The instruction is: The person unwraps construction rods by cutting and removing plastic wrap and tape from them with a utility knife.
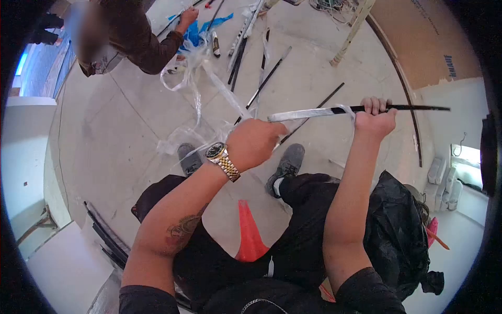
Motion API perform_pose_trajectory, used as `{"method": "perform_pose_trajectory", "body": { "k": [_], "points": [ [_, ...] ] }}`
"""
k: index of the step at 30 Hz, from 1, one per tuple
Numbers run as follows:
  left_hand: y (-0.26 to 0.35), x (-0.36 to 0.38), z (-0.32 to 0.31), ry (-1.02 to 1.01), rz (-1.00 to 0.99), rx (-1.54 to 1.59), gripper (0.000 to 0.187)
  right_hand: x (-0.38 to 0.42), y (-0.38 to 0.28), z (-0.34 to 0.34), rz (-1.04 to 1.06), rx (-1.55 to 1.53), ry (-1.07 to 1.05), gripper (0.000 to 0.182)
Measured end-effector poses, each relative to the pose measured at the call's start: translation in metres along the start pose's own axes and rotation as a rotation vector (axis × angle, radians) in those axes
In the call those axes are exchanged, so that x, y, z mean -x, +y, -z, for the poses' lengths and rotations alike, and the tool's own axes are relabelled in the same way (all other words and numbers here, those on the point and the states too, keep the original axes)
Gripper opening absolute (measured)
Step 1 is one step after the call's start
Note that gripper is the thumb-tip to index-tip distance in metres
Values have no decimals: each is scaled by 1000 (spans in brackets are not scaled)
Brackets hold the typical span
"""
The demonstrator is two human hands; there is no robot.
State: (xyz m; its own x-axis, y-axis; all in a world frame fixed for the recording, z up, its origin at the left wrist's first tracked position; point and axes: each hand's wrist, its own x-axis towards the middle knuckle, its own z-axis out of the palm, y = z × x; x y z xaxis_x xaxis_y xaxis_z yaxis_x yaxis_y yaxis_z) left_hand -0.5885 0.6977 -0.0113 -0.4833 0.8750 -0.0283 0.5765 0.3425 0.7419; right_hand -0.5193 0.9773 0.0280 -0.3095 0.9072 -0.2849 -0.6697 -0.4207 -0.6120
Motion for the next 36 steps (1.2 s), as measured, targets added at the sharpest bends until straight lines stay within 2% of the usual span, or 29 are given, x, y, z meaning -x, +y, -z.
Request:
{"method": "perform_pose_trajectory", "body": {
  "k": [5,7,8,9,10,11,13,15,16,17,18,19,20,21,23,24,25,27,28,29,31,32,33,34,35,36],
  "points": [
    [-25,-6,20,232,17,-68,17,-26,-19,15,-115,-69,-86,36],
    [-19,-6,40,285,97,-24,19,-23,-17,8,-161,212,-97,37],
    [-13,-6,50,215,166,-2,19,-6,-7,-8,29,318,40,36],
    [-12,-6,55,146,232,19,19,1,-8,-12,35,320,43,36],
    [-27,-2,44,26,63,161,22,6,-11,-16,171,251,51,35],
    [-27,-2,39,28,56,163,22,8,-15,-18,306,178,55,33],
    [-26,3,29,-511,116,293,23,-15,-31,0,265,150,73,33],
    [-43,4,18,-443,101,211,22,-65,-42,49,-295,-233,-208,37],
    [-49,2,20,-172,228,51,22,-67,-42,47,-429,-96,-158,41],
    [-55,-1,23,99,348,-112,22,-51,-38,33,-424,-95,-156,41],
    [-53,-1,39,95,341,-111,22,-22,-27,8,-156,105,-47,40],
    [-46,0,65,29,331,206,22,-5,-23,-9,114,301,63,39],
    [-43,0,80,-36,315,520,23,-4,-27,-14,204,300,156,42],
    [-44,2,77,-36,305,517,23,-5,-30,-14,212,294,153,42],
    [-44,13,60,-545,93,505,24,-4,-40,-12,325,167,168,44],
    [-37,11,51,-774,189,299,20,-5,-45,-12,289,113,210,41],
    [-49,12,34,-769,188,300,20,-25,-52,6,288,113,204,41],
    [-84,20,-7,-205,327,-263,23,-74,-69,60,-270,-301,-192,38],
    [-89,17,3,-27,320,-241,22,-72,-67,59,-448,-225,-287,37],
    [-96,8,19,150,306,-220,22,-58,-61,45,-444,-231,-282,37],
    [-101,5,52,364,290,-302,22,-16,-43,-2,-60,489,-41,39],
    [-91,8,68,359,295,-303,22,-8,-37,-11,75,448,52,40],
    [-79,8,86,344,403,-38,25,-4,-36,-16,73,447,53,40],
    [-73,8,95,325,504,229,29,0,-36,-20,193,347,150,41],
    [-76,11,97,324,503,229,29,1,-37,-22,312,244,246,43],
    [-82,16,99,184,399,92,32,3,-41,-21,261,226,179,44]
  ]
}}
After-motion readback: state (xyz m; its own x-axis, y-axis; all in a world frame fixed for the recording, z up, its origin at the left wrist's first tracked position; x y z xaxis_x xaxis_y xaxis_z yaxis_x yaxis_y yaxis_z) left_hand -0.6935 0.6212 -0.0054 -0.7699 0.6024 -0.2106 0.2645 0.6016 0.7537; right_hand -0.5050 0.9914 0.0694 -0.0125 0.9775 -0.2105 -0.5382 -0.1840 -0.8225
